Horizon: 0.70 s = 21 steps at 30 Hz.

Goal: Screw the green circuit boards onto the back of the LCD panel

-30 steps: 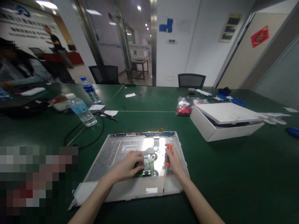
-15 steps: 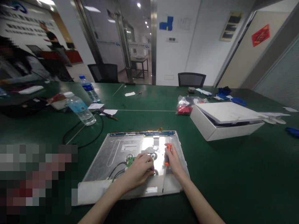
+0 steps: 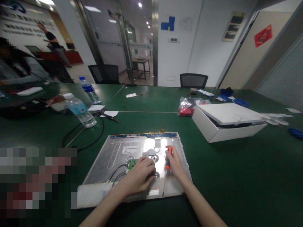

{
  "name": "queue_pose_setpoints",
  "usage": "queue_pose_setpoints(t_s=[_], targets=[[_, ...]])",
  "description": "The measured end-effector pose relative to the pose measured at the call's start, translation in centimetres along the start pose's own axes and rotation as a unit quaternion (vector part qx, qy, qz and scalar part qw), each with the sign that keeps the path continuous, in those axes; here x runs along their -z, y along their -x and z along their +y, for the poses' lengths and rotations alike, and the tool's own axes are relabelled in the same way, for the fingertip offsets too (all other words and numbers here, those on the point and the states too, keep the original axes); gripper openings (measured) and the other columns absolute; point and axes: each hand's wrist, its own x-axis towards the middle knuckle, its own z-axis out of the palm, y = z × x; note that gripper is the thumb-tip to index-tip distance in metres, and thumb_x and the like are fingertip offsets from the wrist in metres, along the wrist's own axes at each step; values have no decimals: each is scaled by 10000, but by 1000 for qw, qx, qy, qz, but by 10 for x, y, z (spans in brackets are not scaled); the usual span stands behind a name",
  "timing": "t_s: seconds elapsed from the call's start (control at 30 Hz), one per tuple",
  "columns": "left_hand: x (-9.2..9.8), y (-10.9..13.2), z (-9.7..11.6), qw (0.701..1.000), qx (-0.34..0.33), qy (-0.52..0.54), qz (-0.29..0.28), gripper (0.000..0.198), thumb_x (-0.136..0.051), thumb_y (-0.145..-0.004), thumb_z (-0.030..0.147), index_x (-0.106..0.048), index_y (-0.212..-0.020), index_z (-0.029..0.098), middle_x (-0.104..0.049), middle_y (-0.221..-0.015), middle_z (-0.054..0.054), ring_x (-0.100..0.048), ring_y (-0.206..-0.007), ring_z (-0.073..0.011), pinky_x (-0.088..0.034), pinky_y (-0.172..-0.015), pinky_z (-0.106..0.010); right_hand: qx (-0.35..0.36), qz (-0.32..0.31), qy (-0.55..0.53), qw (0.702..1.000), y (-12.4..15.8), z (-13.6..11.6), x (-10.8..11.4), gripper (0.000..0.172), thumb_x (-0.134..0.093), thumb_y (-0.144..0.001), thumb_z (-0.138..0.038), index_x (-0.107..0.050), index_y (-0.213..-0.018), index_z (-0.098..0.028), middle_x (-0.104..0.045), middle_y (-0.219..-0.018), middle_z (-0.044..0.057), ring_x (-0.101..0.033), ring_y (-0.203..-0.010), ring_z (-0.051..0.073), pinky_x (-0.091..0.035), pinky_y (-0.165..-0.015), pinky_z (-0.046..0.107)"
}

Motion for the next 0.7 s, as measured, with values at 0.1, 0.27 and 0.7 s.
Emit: queue_pose_setpoints(t_s=[0.1, 0.27, 0.7], targets=[[-1, 1, -1, 1000, -9, -3, 2, 61, -612, -779, 169, -598, -837, 181, -598, -912, -34, -537, -923, -212, -338, -951, -402, 3, 0, -3, 1000, 1, -1, -1, 452, -516, -756, -553, -477, -1049, -211, -391, -548, -99, -382, -463, 105, -301, -429, 203], [-4, 1, -4, 999, -22, -22, 6, 71, -541, -809, 120, -584, -817, 175, -606, -885, -37, -548, -887, -202, -349, -932, -389, 16, 6, 2, 1000, 0, 0, -1, 433, -516, -764, -538, -484, -1044, -209, -402, -564, -93, -398, -482, 106, -323, -439, 202], [-4, 0, -6, 999, -20, -35, -7, 72, -540, -799, 108, -579, -794, 169, -615, -868, -39, -549, -849, -194, -393, -836, -339, 36, 60, -31, 997, 1, 0, -3, 500, -540, -779, -564, -376, -1132, -250, -444, -594, -105, -419, -368, 96, -316, -319, 192]])
